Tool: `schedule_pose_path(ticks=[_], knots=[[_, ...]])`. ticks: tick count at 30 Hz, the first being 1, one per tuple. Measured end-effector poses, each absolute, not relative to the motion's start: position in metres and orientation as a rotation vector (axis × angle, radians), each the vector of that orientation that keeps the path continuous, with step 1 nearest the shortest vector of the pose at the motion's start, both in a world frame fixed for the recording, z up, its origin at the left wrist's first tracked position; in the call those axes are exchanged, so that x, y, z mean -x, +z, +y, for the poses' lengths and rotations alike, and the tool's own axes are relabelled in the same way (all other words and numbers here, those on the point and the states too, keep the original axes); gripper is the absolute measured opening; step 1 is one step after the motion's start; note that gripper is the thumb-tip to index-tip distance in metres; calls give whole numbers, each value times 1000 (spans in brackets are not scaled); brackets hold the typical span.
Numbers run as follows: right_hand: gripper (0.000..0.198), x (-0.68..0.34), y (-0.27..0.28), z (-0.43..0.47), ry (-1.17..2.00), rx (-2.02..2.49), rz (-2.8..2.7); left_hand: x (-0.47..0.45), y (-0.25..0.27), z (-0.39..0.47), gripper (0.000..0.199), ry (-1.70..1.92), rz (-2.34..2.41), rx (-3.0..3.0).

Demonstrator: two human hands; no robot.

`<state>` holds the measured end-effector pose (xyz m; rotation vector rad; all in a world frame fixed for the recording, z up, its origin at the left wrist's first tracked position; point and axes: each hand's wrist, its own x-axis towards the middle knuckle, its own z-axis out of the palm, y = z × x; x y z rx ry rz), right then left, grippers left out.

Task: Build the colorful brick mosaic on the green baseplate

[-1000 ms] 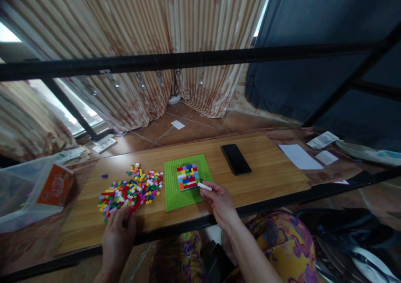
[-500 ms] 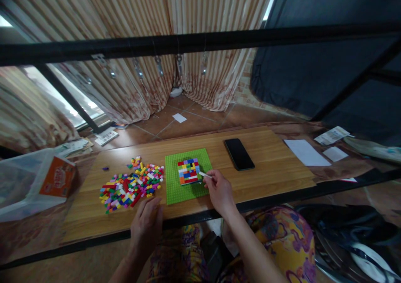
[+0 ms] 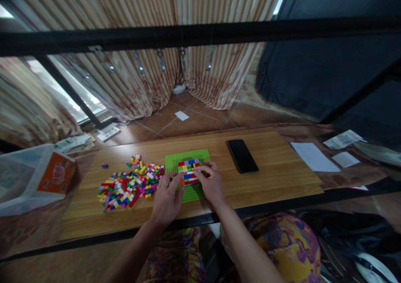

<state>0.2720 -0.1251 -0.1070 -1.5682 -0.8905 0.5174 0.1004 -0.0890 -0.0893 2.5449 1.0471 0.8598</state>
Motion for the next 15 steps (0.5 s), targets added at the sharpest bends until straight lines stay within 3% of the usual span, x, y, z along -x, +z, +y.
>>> schedule_pose_path(ticks=[15], knots=[[31,-276,-111,-117,509,1674,-789,-111,-93,-90,45,652,1172,-2714]])
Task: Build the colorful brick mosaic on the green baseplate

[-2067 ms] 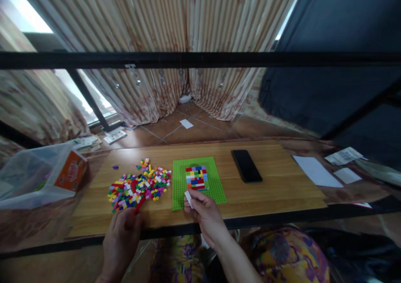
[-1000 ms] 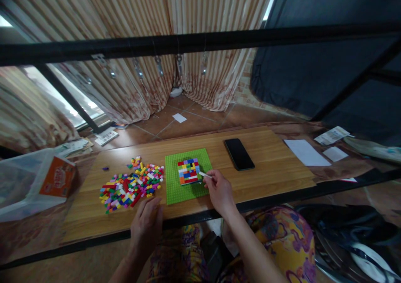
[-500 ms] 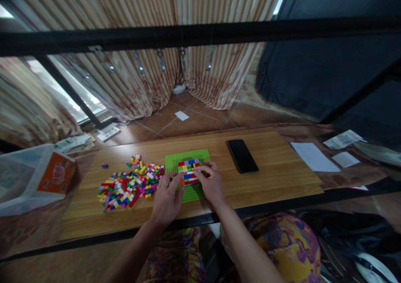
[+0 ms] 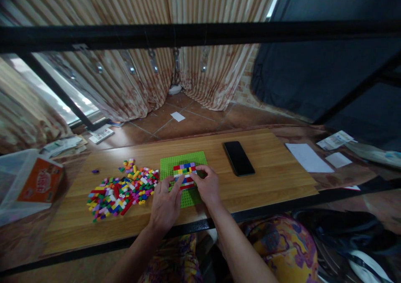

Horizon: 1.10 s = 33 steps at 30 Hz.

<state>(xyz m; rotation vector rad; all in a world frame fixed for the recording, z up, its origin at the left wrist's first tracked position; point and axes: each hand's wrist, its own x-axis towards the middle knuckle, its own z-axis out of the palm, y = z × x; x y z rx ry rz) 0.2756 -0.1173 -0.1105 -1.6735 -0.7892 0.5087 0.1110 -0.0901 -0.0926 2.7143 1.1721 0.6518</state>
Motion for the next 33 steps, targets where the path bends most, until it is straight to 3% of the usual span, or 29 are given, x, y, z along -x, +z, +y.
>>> schedule_pose_path(ticks=[20,27,33], knots=[[41,-280,-98,-112,807,1547,-660,-120,-88,-101,48,427,1270,-2896],[48,-287,-97,-112,789,1599,-678,-107,-89,-109,55,595,1239,-2670],[46,-284,-101,-116,721,1694,-780,-65,-91,-126,48,840,1203,-2487]])
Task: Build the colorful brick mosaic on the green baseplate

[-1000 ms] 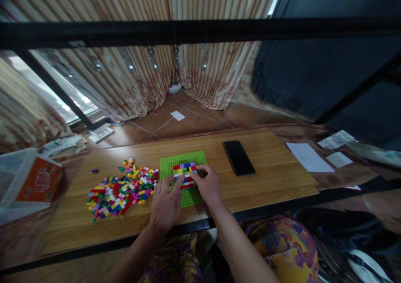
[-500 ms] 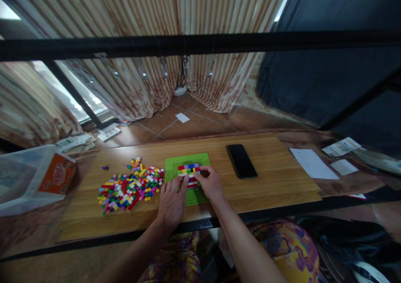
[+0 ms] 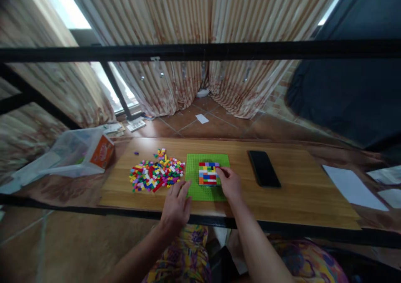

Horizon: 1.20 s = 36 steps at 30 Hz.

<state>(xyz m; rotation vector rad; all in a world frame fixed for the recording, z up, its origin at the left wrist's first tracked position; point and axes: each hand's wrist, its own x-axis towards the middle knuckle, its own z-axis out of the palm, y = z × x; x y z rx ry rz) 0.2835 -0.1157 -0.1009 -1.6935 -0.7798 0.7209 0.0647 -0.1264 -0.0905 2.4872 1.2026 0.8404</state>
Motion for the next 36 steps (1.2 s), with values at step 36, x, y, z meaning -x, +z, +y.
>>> schedule_pose_path(ticks=[36], knots=[[21,-100,-73,-91,476,1454,-1832,83,-102,-78,48,1062,1683,-1965]])
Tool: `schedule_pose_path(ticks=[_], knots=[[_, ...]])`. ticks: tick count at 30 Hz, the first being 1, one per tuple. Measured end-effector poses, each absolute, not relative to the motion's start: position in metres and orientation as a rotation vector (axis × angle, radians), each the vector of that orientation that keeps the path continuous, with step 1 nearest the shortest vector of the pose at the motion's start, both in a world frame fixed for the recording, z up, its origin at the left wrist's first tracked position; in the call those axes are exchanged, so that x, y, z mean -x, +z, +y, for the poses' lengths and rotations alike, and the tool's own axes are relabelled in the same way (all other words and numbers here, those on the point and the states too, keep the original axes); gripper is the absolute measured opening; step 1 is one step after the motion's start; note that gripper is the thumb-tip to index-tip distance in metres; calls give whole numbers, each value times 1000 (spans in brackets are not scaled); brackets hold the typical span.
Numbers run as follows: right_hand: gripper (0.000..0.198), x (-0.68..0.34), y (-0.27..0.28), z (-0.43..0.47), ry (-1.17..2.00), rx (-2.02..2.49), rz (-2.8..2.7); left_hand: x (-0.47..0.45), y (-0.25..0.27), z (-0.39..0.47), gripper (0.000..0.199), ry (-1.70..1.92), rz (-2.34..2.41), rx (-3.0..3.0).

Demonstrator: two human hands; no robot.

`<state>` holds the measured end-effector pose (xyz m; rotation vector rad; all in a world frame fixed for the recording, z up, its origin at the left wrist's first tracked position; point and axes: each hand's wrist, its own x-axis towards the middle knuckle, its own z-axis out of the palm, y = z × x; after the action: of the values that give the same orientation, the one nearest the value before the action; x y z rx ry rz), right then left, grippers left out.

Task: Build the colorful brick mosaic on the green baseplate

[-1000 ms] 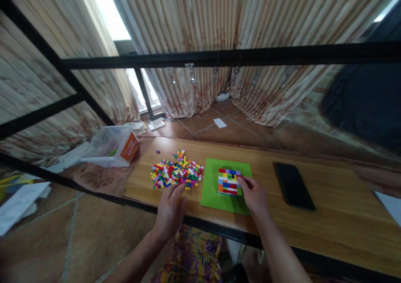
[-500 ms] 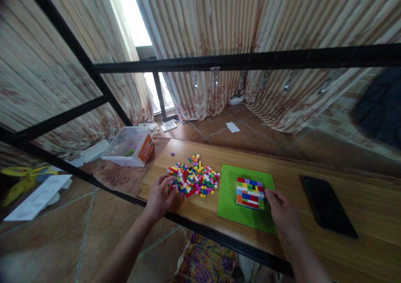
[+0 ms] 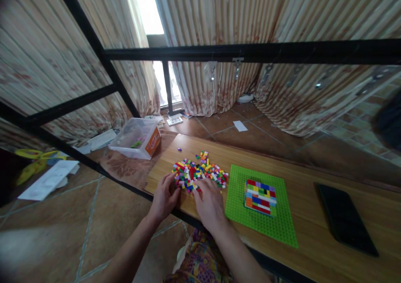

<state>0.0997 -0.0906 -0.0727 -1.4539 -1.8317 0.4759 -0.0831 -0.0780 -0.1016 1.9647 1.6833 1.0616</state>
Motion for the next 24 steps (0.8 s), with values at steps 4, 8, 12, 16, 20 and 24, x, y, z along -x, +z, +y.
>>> schedule_pose_path(ticks=[4,8,12,16,20,24], knots=[[17,-66,-78,-60,383,1467,-2040,82,-106,-79,50,1106,1663,-1940],[20,-52,-81,-42,233,1558,-2112,81,-106,-80,53,1100,1662,-1923],[13,-46,-87,-35,190,1583,-2139,79,-106,-81,53,1092,1682,-1899],[10,-54,-92,-33,235,1595,-2098,79,-106,-81,53,1051,1715,-1916],[11,-79,-94,-33,251,1650,-1996,79,-106,-82,51,1004,1739,-1929],[13,-105,-91,-35,175,1743,-1957,77,-105,-83,50,983,1760,-1977]])
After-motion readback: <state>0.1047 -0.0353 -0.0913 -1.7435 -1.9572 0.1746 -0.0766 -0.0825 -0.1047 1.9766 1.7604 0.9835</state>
